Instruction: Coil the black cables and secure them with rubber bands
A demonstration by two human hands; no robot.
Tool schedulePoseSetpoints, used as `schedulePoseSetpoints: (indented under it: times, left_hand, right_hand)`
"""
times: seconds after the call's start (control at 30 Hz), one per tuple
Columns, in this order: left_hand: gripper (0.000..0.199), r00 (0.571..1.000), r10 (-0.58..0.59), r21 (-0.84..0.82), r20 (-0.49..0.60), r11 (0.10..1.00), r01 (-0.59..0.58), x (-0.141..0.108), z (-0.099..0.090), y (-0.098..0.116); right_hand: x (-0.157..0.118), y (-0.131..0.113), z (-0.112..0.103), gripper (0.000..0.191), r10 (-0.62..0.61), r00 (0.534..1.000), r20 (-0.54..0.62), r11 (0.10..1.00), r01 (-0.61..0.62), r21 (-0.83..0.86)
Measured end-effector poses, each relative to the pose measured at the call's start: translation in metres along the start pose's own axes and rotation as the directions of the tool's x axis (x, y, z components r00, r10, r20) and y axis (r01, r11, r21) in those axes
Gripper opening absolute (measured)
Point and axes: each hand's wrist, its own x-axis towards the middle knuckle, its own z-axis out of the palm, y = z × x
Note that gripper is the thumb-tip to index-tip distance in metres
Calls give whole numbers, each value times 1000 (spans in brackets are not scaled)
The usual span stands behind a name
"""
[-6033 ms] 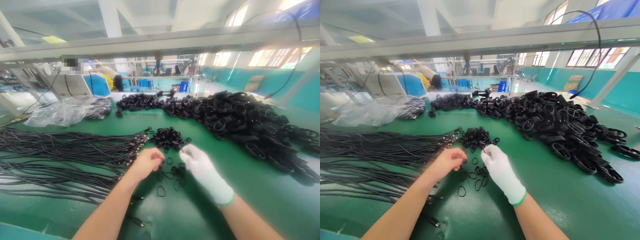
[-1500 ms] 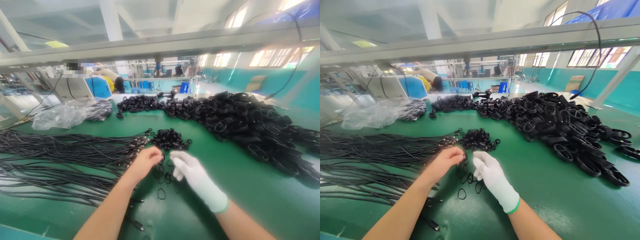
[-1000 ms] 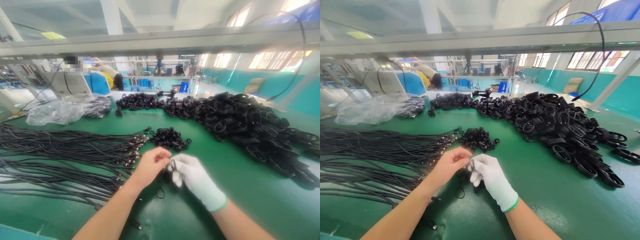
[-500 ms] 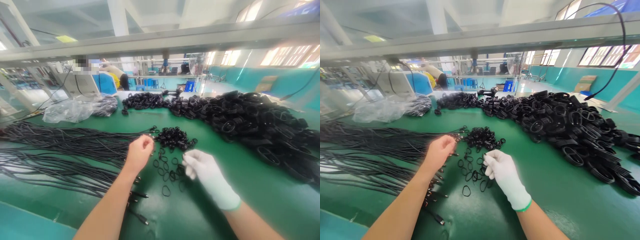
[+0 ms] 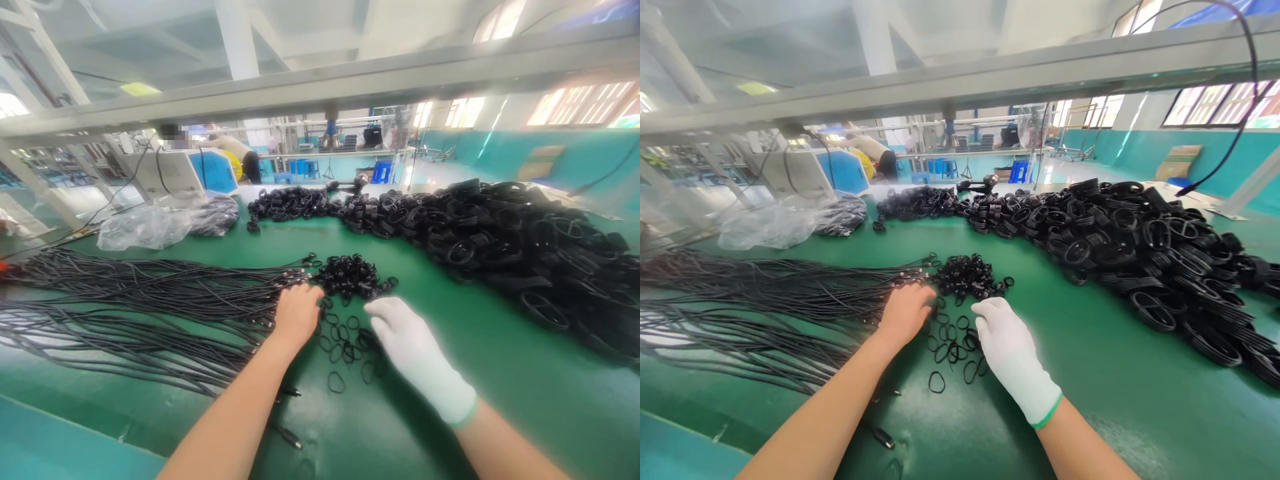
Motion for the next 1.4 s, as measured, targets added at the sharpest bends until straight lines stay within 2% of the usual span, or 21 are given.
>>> schedulePoseSetpoints:
  times: [0.13, 0.2, 0.27, 0.33, 0.4, 0.47, 0.57, 0.63, 0.7, 0.8, 0.97, 1.07, 1.17, 1.27, 1.33, 1.4]
  left_hand:
    - [16, 997, 73, -13, -4, 997, -74, 2, -2, 4]
    - [16, 992, 128, -52, 8, 991, -127, -3, -6, 12]
    - [15, 978, 207, -114, 3, 972, -205, -10, -10, 24]
    - [14, 956, 291, -167, -41, 941, -294, -18, -13, 35]
    - [15, 946, 310, -158, -96, 934, -322, -21, -16, 39]
    - [18, 967, 233, -86, -102, 966, -242, -18, -18, 32]
    - [18, 992, 124, -4, -11, 992, -124, -10, -16, 14]
    - [17, 993, 114, 2, 41, 993, -115, -5, -11, 5]
    - [16, 995, 94, -7, 23, 996, -94, 0, -3, 5]
    - [13, 999, 29, -46, -32, 999, -30, 5, 11, 12]
    - [12, 999, -39, -243, -33, 970, 30, 8, 18, 14]
    - [13, 1000, -4, -449, 26, 893, 15, 4, 11, 12]
    - [13, 992, 84, -647, 94, 763, -4, -4, 5, 17]
    - [13, 982, 143, -762, 124, 648, 2, -10, 4, 27]
    - [12, 977, 160, -818, 139, 575, 22, -13, 5, 32]
    - [11, 972, 173, -876, 156, 480, 55, -14, 5, 35]
  right_hand:
    - [-3, -6, 3, 26, -36, 998, -44, 984, 43, 171]
    - [-5, -12, 5, 30, 51, 999, 6, 946, -50, 320]
    - [-7, -17, 7, 34, 139, 980, 140, 880, -187, 436]
    - [-7, -21, 8, 27, 173, 957, 234, 849, -266, 458]
    - [-5, -22, 6, 14, 206, 951, 230, 853, -290, 434]
    - [-3, -20, 2, 14, 247, 956, 157, 864, -290, 411]
    - [0, -14, -5, 15, 261, 962, 78, 903, -272, 331]
    - [1, -10, -7, 16, 198, 978, 70, 953, -209, 221]
    - [0, -8, -4, 20, 107, 991, 80, 989, -114, 92]
    - [-1, -6, 4, 28, 47, 995, 89, 999, -47, -12]
    - [-3, -8, 6, 33, 55, 997, 47, 998, -57, 22]
    - [-3, -12, 2, 30, 131, 991, 21, 963, -132, 235]
    - [-2, -17, 1, 34, 208, 972, 107, 852, -234, 468]
    - [-1, -20, 4, 33, 221, 955, 198, 782, -295, 549]
    - [0, -18, 6, 24, 218, 950, 223, 761, -309, 570]
    - [0, -16, 7, 22, 189, 955, 227, 744, -290, 602]
